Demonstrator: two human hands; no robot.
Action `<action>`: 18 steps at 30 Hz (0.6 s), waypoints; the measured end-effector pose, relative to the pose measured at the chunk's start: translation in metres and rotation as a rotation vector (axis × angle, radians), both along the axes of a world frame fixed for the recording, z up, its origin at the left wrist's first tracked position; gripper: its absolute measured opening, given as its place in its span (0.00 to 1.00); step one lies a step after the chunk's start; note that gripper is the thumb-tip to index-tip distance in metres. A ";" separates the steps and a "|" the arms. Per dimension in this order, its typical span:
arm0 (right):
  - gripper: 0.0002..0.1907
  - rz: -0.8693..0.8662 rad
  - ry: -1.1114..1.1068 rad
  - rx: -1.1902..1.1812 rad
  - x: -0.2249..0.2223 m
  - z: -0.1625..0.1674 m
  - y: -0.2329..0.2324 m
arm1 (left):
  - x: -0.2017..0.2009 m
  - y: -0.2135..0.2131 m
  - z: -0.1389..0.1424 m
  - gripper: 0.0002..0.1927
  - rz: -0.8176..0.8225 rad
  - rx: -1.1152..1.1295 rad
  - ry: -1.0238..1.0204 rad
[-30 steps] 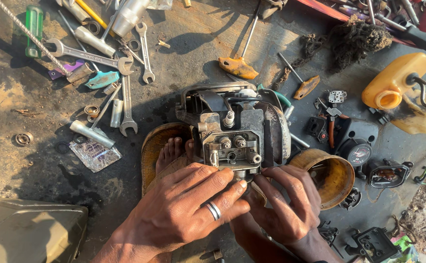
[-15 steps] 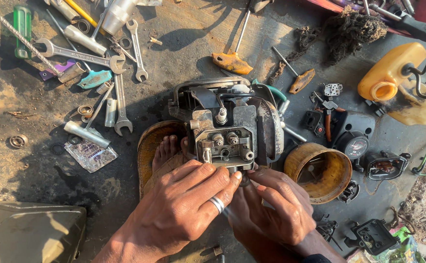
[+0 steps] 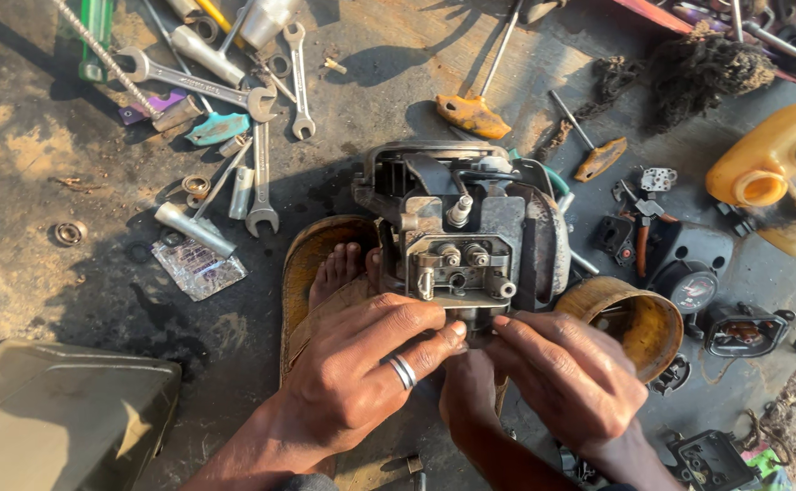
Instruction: The person sits on the ground repairing a small engine, using a screwdriver and wrenches to loosen and remove bolts, detach the recoil starter and other covers, and handle small parts and fasteners while working on the engine casing.
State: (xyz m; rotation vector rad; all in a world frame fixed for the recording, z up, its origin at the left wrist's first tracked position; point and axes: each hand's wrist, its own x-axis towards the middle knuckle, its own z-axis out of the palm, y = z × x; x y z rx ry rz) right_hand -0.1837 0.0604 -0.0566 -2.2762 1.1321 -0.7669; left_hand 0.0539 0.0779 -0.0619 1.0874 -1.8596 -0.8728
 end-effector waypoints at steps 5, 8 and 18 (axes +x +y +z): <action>0.18 0.063 0.081 -0.002 0.001 0.009 -0.014 | 0.005 0.009 -0.004 0.17 0.017 -0.084 -0.074; 0.19 0.081 0.110 -0.003 0.007 0.013 -0.016 | 0.005 0.011 -0.008 0.18 0.025 -0.078 -0.022; 0.20 0.119 0.156 0.024 0.011 0.017 -0.021 | 0.005 0.021 -0.024 0.12 0.100 -0.205 -0.107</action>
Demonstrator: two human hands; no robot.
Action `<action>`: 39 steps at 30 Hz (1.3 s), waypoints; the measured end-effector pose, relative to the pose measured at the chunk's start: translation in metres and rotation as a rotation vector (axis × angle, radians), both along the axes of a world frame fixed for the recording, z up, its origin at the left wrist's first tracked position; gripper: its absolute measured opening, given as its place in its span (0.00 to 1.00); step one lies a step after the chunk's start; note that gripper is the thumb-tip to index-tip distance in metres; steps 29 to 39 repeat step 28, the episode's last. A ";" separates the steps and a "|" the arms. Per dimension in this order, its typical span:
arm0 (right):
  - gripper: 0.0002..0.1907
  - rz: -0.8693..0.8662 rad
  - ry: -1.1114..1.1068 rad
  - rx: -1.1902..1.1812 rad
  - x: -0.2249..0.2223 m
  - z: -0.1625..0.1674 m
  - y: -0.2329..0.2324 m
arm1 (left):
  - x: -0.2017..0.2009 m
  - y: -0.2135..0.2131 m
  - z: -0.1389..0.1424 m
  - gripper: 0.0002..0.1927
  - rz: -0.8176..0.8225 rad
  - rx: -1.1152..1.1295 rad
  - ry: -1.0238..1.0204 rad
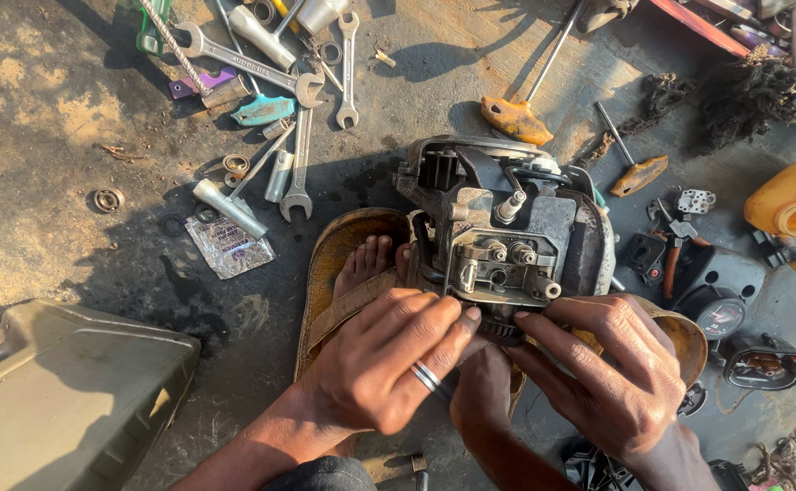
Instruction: The person sits on the ground repairing a small engine, using a screwdriver and wrenches to loosen and remove bolts, detach the recoil starter and other covers, and handle small parts and fasteners while working on the engine casing.
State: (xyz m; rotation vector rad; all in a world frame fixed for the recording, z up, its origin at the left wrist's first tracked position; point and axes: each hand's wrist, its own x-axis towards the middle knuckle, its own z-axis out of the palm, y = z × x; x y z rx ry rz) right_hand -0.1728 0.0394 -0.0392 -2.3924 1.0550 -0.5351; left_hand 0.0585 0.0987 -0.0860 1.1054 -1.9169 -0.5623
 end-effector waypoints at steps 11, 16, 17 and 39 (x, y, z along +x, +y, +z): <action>0.20 0.118 0.036 -0.140 0.010 0.004 -0.010 | -0.003 -0.002 0.000 0.06 -0.008 -0.156 -0.143; 0.19 0.129 -0.004 -0.118 0.016 0.007 -0.011 | -0.005 -0.005 0.005 0.08 0.011 -0.195 -0.226; 0.19 0.115 -0.005 -0.110 0.017 0.007 -0.010 | -0.004 -0.005 0.006 0.08 0.013 -0.198 -0.249; 0.21 0.056 -0.004 0.014 0.030 0.014 -0.010 | 0.011 -0.002 0.010 0.12 0.057 -0.212 -0.366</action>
